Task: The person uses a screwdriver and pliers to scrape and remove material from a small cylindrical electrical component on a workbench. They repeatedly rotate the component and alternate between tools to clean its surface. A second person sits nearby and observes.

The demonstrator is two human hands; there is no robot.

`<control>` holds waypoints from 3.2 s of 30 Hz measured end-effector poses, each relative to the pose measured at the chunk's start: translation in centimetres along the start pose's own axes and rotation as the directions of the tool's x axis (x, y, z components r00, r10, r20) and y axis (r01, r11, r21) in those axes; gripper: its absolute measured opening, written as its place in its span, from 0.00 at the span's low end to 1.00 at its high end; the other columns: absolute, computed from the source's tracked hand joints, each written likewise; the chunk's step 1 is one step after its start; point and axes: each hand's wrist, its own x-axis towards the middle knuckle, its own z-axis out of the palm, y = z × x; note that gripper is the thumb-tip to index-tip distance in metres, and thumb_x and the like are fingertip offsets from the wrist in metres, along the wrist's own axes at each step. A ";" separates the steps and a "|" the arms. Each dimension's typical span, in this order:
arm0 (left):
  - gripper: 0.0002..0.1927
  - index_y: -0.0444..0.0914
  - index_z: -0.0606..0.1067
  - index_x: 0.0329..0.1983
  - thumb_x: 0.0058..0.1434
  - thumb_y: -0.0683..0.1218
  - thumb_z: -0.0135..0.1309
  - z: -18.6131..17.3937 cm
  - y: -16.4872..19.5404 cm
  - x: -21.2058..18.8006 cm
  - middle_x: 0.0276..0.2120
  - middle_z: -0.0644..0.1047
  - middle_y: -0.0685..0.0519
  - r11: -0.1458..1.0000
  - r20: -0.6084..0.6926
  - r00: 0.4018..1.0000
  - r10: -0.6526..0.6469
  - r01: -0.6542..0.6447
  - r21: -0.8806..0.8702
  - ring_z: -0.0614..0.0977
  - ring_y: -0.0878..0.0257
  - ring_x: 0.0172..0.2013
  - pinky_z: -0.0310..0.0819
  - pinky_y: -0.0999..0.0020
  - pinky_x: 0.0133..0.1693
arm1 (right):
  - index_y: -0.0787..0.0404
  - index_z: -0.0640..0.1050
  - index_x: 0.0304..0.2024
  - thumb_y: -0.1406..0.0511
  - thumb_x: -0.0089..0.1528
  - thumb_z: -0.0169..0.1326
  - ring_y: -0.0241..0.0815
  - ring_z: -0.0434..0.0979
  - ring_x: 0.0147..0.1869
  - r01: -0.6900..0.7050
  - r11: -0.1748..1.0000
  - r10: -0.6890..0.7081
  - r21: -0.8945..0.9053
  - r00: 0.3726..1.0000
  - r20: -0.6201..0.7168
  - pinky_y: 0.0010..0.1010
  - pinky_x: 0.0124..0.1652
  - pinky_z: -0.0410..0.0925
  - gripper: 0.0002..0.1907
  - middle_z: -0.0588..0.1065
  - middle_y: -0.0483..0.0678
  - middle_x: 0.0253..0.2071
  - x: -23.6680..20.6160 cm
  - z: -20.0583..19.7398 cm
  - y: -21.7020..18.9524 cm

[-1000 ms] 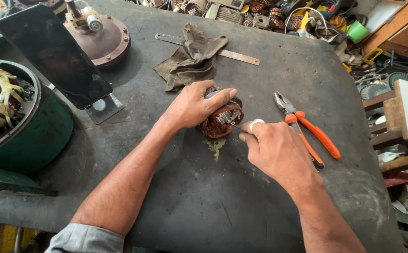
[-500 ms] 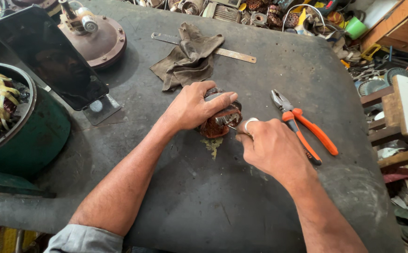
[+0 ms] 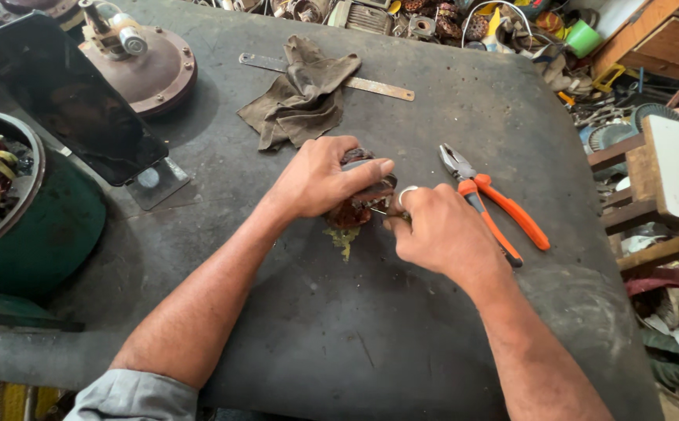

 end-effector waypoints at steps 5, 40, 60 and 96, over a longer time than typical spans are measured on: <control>0.31 0.32 0.77 0.27 0.57 0.67 0.57 -0.3 -0.6 0.1 0.20 0.76 0.43 0.999 0.008 0.999 0.043 -0.043 -0.033 0.78 0.55 0.22 0.70 0.56 0.28 | 0.62 0.84 0.32 0.65 0.53 0.60 0.55 0.84 0.38 -0.032 0.991 0.026 0.128 0.999 0.046 0.43 0.43 0.73 0.08 0.82 0.57 0.30 0.6 0.0 0.8; 0.25 0.33 0.73 0.35 0.74 0.60 0.49 -1.1 -7.0 1.2 0.31 0.70 0.58 0.908 0.161 0.987 -0.008 0.075 -0.412 0.69 0.70 0.35 0.66 0.68 0.37 | 0.70 0.79 0.36 0.65 0.63 0.56 0.29 0.59 0.10 -0.526 0.222 -0.087 0.821 0.828 0.554 0.20 0.11 0.51 0.11 0.75 0.54 0.20 4.2 5.1 8.3; 0.28 0.32 0.76 0.38 0.61 0.64 0.56 0.5 -0.8 -0.6 0.24 0.77 0.40 0.993 -0.233 0.966 -0.116 0.107 -0.053 0.80 0.51 0.27 0.72 0.58 0.31 | 0.65 0.79 0.29 0.63 0.61 0.58 0.32 0.67 0.13 -0.341 0.638 0.355 0.691 0.926 0.129 0.27 0.16 0.59 0.11 0.74 0.46 0.16 1.6 4.8 -0.1; 0.19 0.31 0.78 0.45 0.56 0.49 0.59 -0.7 -4.0 0.2 0.34 0.83 0.50 0.705 0.159 0.977 -0.142 0.213 -0.676 0.83 0.65 0.33 0.78 0.69 0.36 | 0.59 0.60 0.68 0.64 0.54 0.63 0.43 0.76 0.22 -0.293 0.616 0.077 0.731 0.946 0.315 0.32 0.24 0.68 0.42 0.79 0.52 0.26 1.4 5.6 -1.1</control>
